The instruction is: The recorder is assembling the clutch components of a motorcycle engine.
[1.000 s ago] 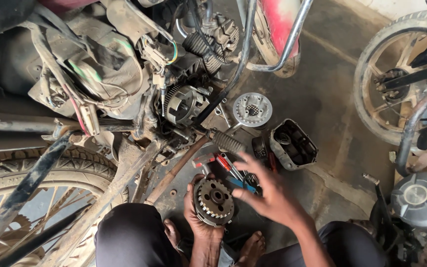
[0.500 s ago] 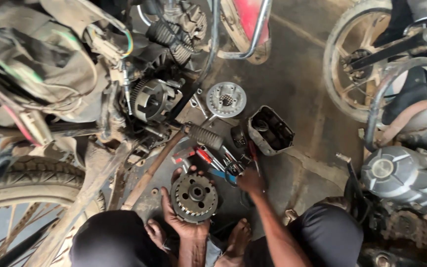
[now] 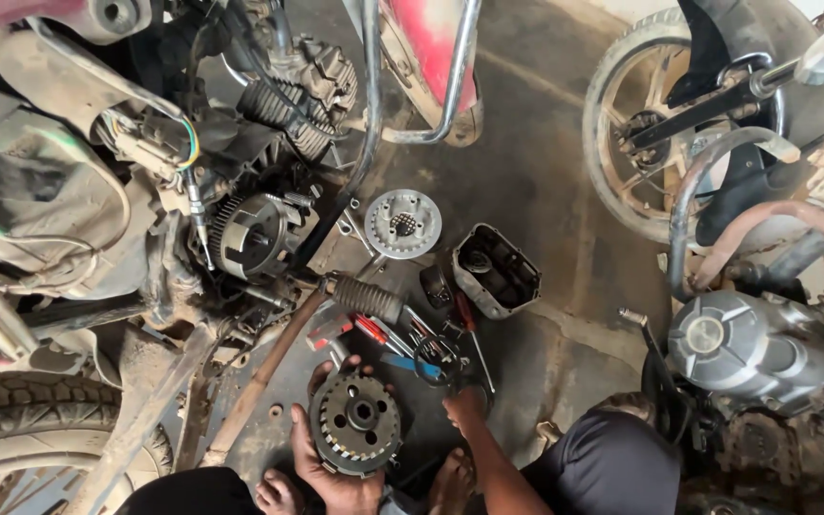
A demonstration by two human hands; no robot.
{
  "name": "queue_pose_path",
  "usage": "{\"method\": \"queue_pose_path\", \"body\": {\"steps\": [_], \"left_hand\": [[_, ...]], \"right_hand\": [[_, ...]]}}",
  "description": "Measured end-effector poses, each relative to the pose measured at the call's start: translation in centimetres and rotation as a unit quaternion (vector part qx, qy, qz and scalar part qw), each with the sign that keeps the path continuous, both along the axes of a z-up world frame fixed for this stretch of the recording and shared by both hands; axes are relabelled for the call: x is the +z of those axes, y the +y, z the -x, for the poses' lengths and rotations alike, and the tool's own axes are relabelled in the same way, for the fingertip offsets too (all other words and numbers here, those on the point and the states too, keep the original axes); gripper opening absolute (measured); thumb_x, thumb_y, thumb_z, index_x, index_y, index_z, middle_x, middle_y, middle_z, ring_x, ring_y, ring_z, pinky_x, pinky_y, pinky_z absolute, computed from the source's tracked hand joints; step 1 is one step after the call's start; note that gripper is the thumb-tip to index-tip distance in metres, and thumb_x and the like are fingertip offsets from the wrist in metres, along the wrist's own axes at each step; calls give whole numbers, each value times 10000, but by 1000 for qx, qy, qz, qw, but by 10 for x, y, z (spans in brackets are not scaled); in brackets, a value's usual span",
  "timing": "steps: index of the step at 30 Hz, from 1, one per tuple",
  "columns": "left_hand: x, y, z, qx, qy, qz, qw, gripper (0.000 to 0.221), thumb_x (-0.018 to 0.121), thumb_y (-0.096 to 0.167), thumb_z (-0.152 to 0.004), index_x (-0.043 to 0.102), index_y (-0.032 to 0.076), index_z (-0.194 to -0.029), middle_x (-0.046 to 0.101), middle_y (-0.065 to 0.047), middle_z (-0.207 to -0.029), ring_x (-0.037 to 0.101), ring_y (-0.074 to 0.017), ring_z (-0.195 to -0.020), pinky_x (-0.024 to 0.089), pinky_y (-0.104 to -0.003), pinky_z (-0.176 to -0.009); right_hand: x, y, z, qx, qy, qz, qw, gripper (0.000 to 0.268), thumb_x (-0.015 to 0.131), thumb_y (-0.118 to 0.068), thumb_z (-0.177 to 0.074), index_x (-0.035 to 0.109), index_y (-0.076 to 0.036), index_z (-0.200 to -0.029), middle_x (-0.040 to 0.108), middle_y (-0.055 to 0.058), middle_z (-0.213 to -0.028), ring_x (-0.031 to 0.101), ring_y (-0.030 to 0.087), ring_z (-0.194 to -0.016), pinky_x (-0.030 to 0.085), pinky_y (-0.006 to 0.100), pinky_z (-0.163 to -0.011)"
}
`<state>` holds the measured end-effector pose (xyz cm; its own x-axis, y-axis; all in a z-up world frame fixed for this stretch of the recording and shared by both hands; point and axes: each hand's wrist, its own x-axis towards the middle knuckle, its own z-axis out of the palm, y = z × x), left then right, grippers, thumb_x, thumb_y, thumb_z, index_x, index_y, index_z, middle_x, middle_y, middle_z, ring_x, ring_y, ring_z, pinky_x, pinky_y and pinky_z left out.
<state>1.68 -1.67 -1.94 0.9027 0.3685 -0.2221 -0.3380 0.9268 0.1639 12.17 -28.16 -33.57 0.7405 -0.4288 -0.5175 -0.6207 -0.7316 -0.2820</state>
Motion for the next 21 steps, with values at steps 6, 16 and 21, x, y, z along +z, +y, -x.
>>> {"method": "queue_pose_path", "body": {"steps": [6, 16, 21], "left_hand": [[2, 2, 1, -3, -10, 4, 1000, 623, 407, 490, -1052, 467, -11, -1417, 565, -280, -1380, 587, -392, -1246, 514, -578, -991], [6, 3, 1, -14, 2, 9, 1000, 620, 402, 473, -1033, 452, 2, -1434, 573, -267, -1378, 591, -390, -1238, 512, -575, -1004], [1, 4, 0, -9, -8, 1, 1000, 622, 407, 467, -1040, 448, -11, -1438, 577, -270, -1374, 593, -391, -1235, 516, -562, -1003]], "right_hand": [[-38, -14, -5, -226, -11, -275, 934, 244, 822, -78, -853, 620, 6, -963, 657, 88, -723, 645, 203, -543, 414, 312, -391], [-30, -7, -5, -143, -11, -291, 946, 173, 786, -147, -860, 684, -10, -832, 641, 79, -652, 576, 160, -477, 411, 299, -405], [-22, 10, 4, 32, -60, -109, 992, 341, 855, -283, -779, 759, 29, -876, 743, 114, -702, 718, 198, -545, 562, 324, -468]]}}
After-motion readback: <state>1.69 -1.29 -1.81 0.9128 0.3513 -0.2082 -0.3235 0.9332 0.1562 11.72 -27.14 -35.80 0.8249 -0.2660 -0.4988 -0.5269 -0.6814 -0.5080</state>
